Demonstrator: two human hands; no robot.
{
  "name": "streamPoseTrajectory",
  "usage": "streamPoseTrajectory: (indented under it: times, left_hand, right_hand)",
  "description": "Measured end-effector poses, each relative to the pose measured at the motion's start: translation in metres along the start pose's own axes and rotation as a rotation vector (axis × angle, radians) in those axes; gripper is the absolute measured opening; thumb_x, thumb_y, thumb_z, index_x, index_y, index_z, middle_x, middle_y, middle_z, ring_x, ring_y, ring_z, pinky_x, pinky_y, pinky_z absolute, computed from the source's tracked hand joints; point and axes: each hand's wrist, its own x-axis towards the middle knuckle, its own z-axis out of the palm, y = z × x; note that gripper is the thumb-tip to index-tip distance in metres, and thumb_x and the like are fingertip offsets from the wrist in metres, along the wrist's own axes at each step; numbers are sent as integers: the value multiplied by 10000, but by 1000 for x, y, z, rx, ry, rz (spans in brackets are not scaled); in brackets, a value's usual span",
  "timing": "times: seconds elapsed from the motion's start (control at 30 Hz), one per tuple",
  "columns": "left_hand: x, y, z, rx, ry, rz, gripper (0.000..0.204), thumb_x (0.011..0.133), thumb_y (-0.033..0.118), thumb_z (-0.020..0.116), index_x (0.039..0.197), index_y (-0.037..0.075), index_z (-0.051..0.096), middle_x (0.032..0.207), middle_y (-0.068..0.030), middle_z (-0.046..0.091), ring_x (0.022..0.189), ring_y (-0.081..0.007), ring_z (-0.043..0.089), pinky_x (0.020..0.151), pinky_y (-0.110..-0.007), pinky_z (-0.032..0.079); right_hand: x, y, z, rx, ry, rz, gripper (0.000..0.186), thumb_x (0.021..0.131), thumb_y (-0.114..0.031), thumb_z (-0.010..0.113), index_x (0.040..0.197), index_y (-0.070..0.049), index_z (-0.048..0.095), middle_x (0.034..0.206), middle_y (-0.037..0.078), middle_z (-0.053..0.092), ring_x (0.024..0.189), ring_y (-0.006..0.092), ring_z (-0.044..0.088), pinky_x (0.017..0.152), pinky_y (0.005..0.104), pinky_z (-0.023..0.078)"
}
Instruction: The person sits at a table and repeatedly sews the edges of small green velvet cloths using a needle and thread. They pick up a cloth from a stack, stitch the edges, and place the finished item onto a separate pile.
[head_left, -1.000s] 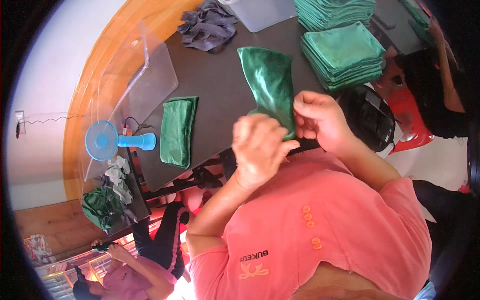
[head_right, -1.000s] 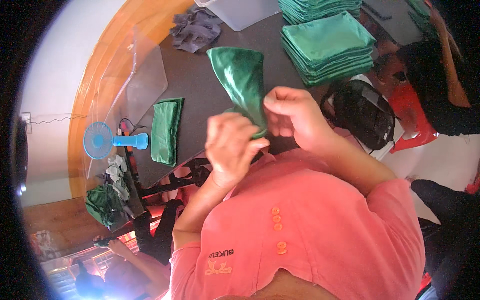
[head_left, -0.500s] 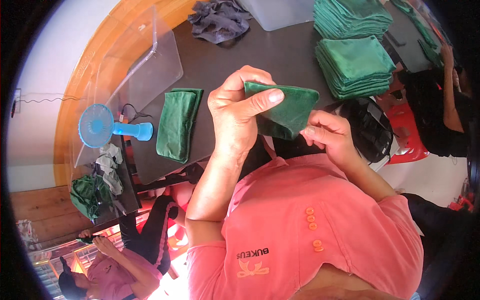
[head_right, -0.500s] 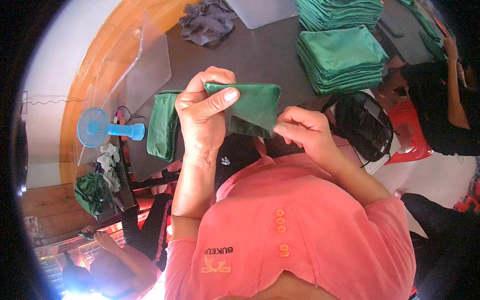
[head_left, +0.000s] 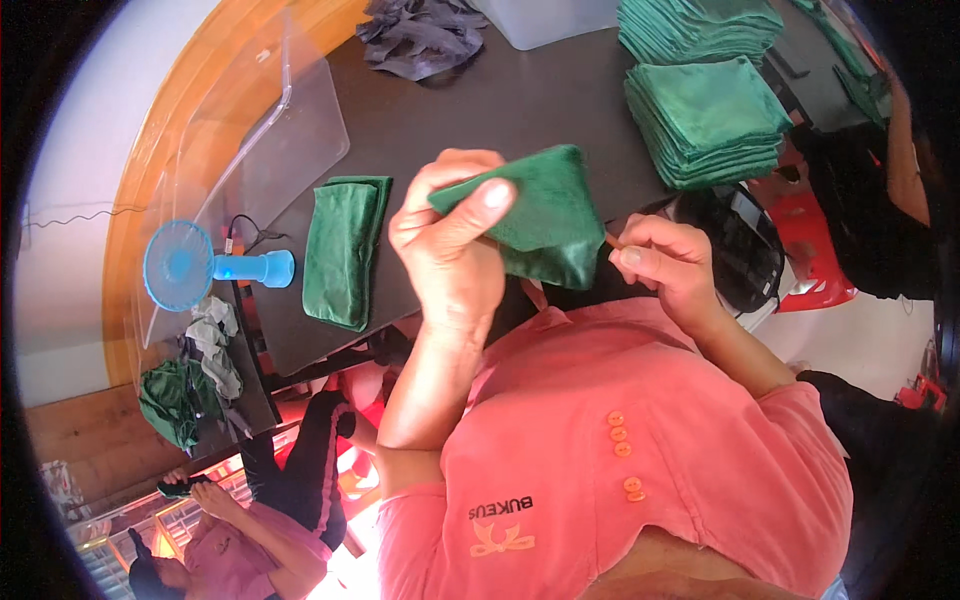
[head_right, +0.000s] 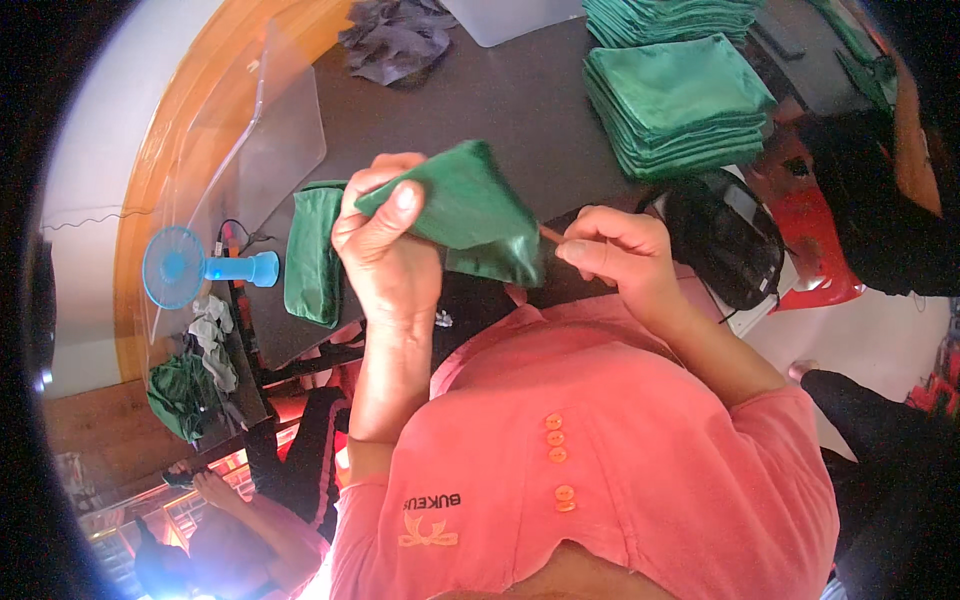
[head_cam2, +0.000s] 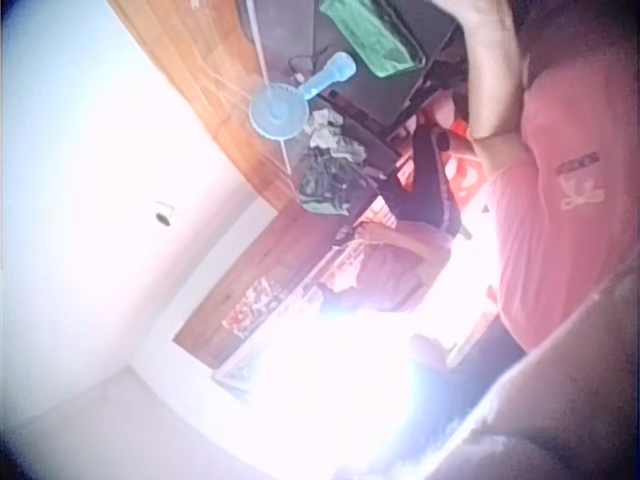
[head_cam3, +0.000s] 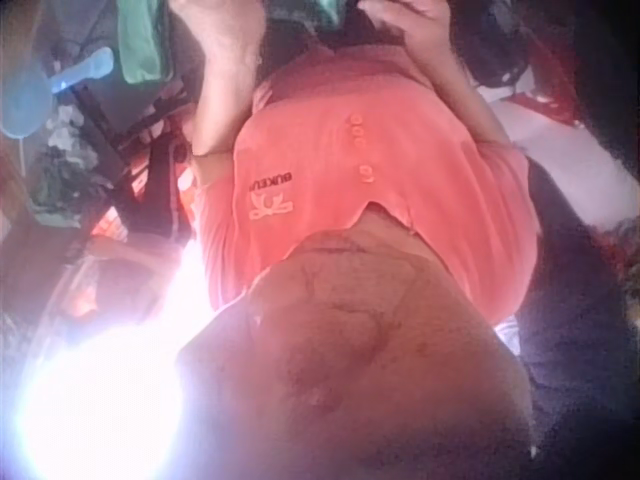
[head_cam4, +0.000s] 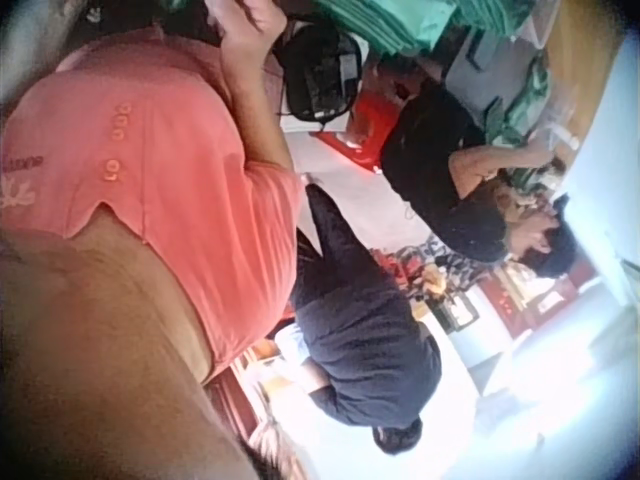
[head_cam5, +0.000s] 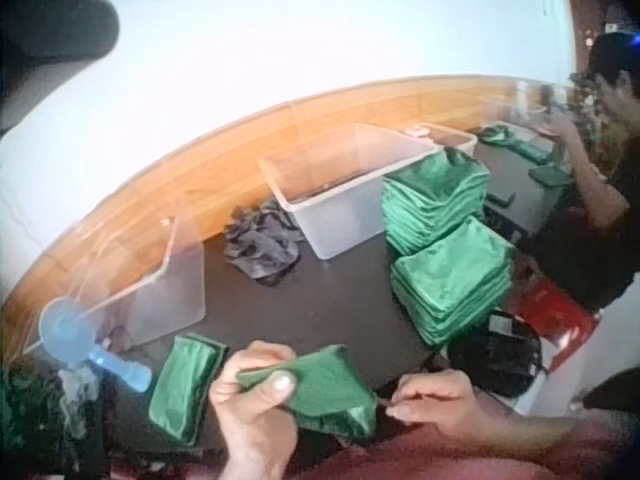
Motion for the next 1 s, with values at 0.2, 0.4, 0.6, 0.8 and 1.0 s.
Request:
streamPoseTrajectory:
  times: [0.2,0.4,0.6,0.8,1.0]
  left_hand:
    - [-4,29,-15,1254,32,387,293,720,22,761,1004,32,693,1071,-67,642,836,-125,577,676,-248,462]
    - [-7,52,7,703,-130,0,265,799,-28,689,1063,-17,672,1021,-70,631,735,-89,579,631,-196,469]
    - [-8,21,-4,301,-172,57,177,842,9,671,1011,-45,676,958,-65,603,781,-121,573,666,-237,500]
    - [-10,7,-11,236,-113,153,177,829,59,704,978,-34,689,918,-63,605,827,-129,519,765,-246,403]
    - [-13,-3,-7,174,-90,153,168,849,82,690,976,-28,687,909,-54,604,850,-134,513,792,-251,383]
  right_hand:
    - [0,-3,0,-158,19,-112,159,866,-121,617,816,28,641,681,37,536,545,64,414,511,215,296]
    - [3,-1,2,-377,44,-370,125,854,-93,674,844,27,638,694,12,539,580,71,450,527,222,332]
    - [-5,-6,2,-203,71,-121,155,900,-125,637,866,26,644,719,21,588,609,68,493,555,215,372]
    - [-4,-3,8,-278,39,-165,157,914,-139,631,860,8,638,736,-1,568,677,45,488,600,215,379]
    - [-6,6,12,25,89,15,119,876,-105,669,821,-18,607,774,-37,543,715,40,469,638,206,363]
